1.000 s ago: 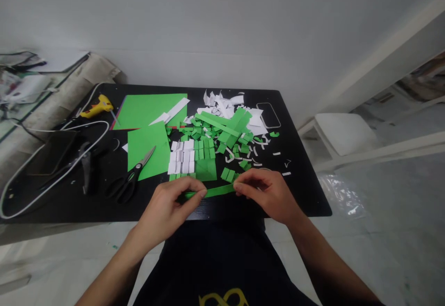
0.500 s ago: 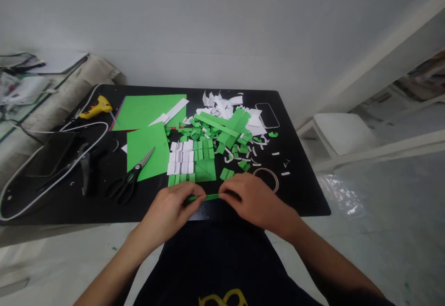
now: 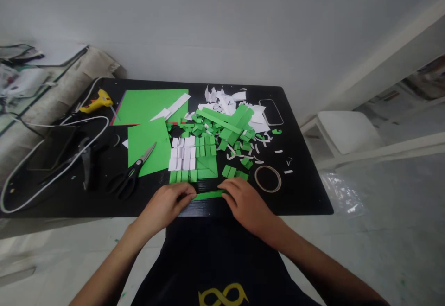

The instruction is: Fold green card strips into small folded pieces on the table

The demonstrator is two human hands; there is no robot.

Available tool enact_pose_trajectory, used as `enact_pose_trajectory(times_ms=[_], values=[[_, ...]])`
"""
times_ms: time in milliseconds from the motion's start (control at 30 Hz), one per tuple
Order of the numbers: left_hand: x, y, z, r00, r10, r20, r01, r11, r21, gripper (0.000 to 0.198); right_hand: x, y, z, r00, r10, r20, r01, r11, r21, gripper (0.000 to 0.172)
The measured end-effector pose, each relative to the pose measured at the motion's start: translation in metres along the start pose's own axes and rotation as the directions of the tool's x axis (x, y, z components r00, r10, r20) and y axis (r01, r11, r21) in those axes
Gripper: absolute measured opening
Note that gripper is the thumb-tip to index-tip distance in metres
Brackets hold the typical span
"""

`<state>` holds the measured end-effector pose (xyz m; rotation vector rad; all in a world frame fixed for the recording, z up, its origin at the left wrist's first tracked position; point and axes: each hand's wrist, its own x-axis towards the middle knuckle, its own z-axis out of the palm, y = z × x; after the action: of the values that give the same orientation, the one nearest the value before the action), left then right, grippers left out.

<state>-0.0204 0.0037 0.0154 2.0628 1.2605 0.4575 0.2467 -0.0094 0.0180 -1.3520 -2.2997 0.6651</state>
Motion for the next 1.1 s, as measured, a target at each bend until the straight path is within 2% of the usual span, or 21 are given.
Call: enact_pose_trajectory(times_ms=[67,133,233,333,500,767,1100], values=[[-0.002,-0.007,0.008,0.998,0.037,-0.042,-0.034,0.998,0.06,0.019,-0.012,0.0,0.021,0.991,-0.114,-0.074,0.107,0.99,-0.09,0.033],[-0.005,-0.011,0.018,0.987,0.095,-0.129,-0.074,0.984,0.161,0.019,-0.022,0.001,0.037,0.976,-0.193,-0.098,0.181,0.976,-0.124,0.036],[-0.015,-0.01,0.036,0.952,0.177,-0.25,-0.091,0.943,0.321,0.023,-0.031,0.003,0.05,0.96,-0.265,-0.087,0.247,0.952,-0.18,0.037],[-0.028,-0.004,0.058,0.934,0.238,-0.265,-0.12,0.911,0.396,0.031,-0.035,0.005,0.053,0.959,-0.274,-0.068,0.254,0.942,-0.219,0.04],[-0.039,0.007,0.084,0.936,0.227,-0.268,-0.087,0.889,0.449,0.039,-0.034,0.003,0.053,0.968,-0.245,-0.054,0.226,0.946,-0.232,0.045],[-0.038,0.009,0.085,0.951,0.203,-0.234,-0.062,0.865,0.497,0.036,-0.036,0.002,0.056,0.964,-0.258,-0.069,0.229,0.931,-0.285,0.04],[-0.049,0.0,0.074,0.95,0.203,-0.237,-0.054,0.855,0.515,0.046,-0.04,0.004,0.062,0.976,-0.198,-0.092,0.173,0.959,-0.224,0.039]])
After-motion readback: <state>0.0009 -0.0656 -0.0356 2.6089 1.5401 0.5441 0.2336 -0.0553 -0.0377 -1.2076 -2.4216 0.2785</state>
